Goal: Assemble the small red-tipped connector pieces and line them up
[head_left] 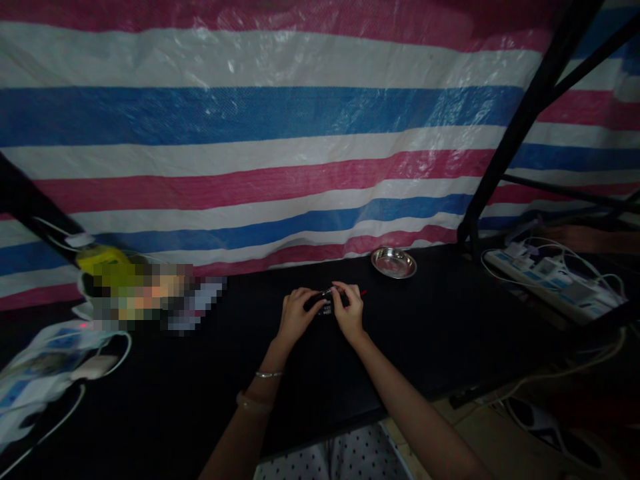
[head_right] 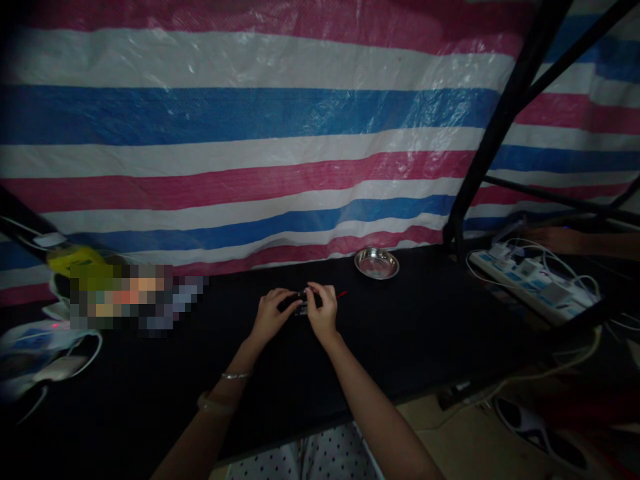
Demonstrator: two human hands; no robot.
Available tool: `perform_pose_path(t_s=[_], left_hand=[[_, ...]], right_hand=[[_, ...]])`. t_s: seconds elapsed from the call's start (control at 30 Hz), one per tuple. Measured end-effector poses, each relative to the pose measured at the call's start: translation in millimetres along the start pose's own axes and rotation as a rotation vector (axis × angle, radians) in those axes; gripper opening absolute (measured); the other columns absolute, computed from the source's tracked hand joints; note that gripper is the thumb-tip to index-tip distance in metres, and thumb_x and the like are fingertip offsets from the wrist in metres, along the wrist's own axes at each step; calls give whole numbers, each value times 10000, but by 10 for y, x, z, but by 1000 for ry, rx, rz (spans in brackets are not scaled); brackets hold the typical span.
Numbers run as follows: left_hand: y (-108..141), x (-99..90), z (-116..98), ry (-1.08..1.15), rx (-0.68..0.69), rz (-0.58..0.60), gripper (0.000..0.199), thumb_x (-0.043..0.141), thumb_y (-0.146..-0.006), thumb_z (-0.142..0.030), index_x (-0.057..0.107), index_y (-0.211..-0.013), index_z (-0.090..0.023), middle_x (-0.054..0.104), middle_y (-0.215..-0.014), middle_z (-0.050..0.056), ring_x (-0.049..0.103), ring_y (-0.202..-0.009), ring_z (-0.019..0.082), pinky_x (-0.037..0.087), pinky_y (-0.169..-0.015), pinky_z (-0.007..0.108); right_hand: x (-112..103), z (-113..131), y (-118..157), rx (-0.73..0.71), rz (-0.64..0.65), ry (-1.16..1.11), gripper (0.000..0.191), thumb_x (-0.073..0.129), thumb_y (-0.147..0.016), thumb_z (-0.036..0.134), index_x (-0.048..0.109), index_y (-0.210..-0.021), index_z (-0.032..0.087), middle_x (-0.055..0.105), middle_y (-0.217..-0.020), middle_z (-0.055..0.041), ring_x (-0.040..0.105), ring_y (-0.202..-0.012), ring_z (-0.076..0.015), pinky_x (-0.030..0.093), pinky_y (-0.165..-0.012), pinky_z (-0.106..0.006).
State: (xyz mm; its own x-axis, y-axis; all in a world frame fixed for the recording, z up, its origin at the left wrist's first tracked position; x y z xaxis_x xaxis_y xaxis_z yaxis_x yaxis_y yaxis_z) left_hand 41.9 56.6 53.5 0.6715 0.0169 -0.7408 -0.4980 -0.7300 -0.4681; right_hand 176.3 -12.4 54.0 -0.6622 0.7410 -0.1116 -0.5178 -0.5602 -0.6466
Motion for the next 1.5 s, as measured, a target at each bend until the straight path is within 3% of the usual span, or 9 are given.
perform_pose_path(t_s=[0.23,0.43,0.7,0.9,0.97,1.13,1.2,1.33,1.5], left_hand=[[7,-19,76,-40,-58,-6,231,531,-839,-411,609,-949,-224,615,-966,41,540,-935,206,356,-844,371],[19,11,197,-110,-132,27,256,505,-848,-428,583,-1004,-240,573,-997,41,496,-980,222,338,-860,379],[31,17,247,-147,-210,72,235,527,-834,-406,599,-978,-235,577,-980,50,497,-973,232,332,-854,383],[38,33,275,-156,-230,80,232,515,-836,-393,613,-952,-218,577,-963,65,500,-961,245,349,-831,387],[40,38,286,-159,-224,73,226,517,-833,-388,617,-946,-219,573,-964,65,498,-963,246,352,-829,386],[32,12,286,-146,-208,25,220,503,-843,-387,626,-925,-225,570,-951,62,501,-960,242,358,-828,387],[25,-9,278,-141,-204,1,221,495,-847,-388,630,-916,-227,574,-936,59,508,-946,237,360,-824,387],[17,-31,255,-132,-192,-18,215,479,-857,-371,636,-894,-229,582,-925,56,517,-932,228,363,-813,377],[15,-51,224,-142,-171,-39,217,464,-866,-358,635,-871,-224,594,-916,53,526,-932,223,369,-803,366]], right_hand=[[82,-185,13,101,58,-19,222,503,-852,304,634,-983,182,609,-863,-63,589,-810,-168,463,-804,-323],[140,-265,17,129,138,61,166,555,-829,314,632,-904,187,659,-816,-31,575,-856,-176,402,-837,-325],[78,-249,18,171,160,342,111,660,-751,321,710,-812,243,637,-925,-43,477,-970,-227,333,-838,-350],[98,-289,38,224,205,433,128,627,-769,299,720,-838,243,590,-952,-65,449,-980,-238,325,-818,-352],[62,-305,26,247,176,463,177,594,-784,287,705,-912,234,575,-987,-78,444,-990,-249,320,-825,-361],[-192,-414,0,427,-64,659,426,567,-756,241,580,-1173,158,475,-1182,-180,413,-1052,-325,305,-841,-418],[-216,-466,2,458,-64,697,478,598,-718,227,570,-1184,121,451,-1212,-212,409,-1065,-345,307,-848,-425],[-102,-534,3,375,86,642,339,540,-739,156,650,-1056,111,534,-1110,-181,462,-1020,-302,335,-856,-379],[-58,-535,-1,325,117,537,357,412,-744,42,671,-983,97,595,-965,-132,514,-929,-224,366,-840,-309]])
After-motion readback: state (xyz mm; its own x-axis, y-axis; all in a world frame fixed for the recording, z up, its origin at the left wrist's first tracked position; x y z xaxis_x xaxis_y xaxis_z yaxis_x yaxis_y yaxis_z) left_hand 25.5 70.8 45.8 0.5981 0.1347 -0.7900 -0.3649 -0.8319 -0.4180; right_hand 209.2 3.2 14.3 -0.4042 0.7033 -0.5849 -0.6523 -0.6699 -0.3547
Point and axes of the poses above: each hand's wrist, its own y-axis away from the middle knuckle, its own x-axis out of the palm, z = x × y, the point moved 6 cm from there along -y, towards the middle knuckle
